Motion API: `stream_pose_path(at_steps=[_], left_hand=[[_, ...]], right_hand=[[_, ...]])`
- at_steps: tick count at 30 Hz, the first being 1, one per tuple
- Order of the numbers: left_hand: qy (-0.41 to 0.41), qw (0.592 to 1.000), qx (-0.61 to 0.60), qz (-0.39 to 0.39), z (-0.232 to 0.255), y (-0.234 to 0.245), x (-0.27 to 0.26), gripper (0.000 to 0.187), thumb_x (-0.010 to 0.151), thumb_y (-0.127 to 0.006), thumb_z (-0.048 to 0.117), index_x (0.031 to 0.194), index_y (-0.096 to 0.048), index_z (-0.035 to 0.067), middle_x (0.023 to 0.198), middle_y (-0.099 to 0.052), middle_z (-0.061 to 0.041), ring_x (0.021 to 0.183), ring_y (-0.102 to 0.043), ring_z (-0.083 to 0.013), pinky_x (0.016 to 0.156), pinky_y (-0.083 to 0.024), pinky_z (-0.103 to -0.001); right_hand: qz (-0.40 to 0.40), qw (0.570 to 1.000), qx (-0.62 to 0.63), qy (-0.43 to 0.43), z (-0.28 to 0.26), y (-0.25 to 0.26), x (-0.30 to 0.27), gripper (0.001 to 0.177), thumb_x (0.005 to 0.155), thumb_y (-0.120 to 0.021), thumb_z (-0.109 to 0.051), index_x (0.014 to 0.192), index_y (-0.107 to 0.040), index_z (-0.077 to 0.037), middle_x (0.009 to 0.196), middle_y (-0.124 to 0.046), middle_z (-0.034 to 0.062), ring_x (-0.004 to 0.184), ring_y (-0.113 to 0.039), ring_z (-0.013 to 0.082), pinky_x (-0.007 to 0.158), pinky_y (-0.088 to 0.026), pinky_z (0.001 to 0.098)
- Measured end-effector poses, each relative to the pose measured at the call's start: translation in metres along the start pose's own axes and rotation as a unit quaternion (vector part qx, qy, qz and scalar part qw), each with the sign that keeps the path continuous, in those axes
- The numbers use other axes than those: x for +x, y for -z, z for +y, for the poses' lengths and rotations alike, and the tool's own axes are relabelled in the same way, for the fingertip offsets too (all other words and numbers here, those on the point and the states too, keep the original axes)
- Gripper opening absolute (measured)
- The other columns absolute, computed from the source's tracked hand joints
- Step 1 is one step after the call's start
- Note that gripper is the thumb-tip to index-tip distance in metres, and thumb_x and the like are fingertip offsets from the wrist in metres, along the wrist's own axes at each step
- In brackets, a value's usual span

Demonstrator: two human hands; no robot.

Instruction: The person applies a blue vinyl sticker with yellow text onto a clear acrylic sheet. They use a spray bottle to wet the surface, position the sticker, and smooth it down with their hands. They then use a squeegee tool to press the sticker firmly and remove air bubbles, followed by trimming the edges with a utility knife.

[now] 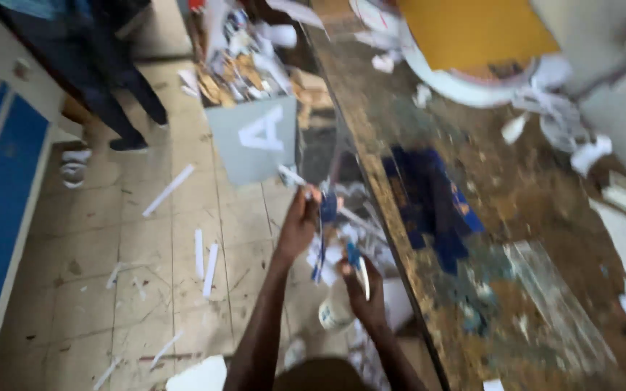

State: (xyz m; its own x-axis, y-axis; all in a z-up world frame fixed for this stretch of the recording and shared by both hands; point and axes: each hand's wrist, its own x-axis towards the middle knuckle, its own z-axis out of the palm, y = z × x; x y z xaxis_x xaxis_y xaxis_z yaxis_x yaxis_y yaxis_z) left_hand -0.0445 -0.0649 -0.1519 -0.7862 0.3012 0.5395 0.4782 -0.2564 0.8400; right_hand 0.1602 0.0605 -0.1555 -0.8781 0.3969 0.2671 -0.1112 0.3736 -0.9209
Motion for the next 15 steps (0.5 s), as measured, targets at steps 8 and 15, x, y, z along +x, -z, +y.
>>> stream_pose_path(at_steps=[8,15], left_hand=[[0.023,0.997,0.059,0.054,0.016,0.032,-0.025,0.036,0.123,-0.04,0.043,0.112,-0.055,0.012,0.105,-0.059,-0.005,0.094,-0.058,-0.0181,0.09,-0.049,-0.038],[0.072,0.99,-0.026,0.118,0.045,0.058,-0.056,0.029,0.123,-0.045,0.043,0.115,-0.055,0.016,0.087,-0.05,0.003,0.075,-0.051,-0.0097,0.073,-0.046,-0.033]], right_hand=[[-0.003,1.0,0.006,0.022,0.009,-0.044,0.014,0.044,0.103,-0.066,-0.048,0.117,-0.086,-0.011,0.105,-0.092,0.0041,0.097,-0.083,0.0191,0.087,-0.063,0.0352],[0.177,0.969,0.139,-0.103,0.044,-0.119,-0.019,0.041,0.09,-0.09,-0.022,0.126,-0.084,-0.004,0.111,-0.089,0.0126,0.104,-0.08,0.02,0.094,-0.06,0.0323]])
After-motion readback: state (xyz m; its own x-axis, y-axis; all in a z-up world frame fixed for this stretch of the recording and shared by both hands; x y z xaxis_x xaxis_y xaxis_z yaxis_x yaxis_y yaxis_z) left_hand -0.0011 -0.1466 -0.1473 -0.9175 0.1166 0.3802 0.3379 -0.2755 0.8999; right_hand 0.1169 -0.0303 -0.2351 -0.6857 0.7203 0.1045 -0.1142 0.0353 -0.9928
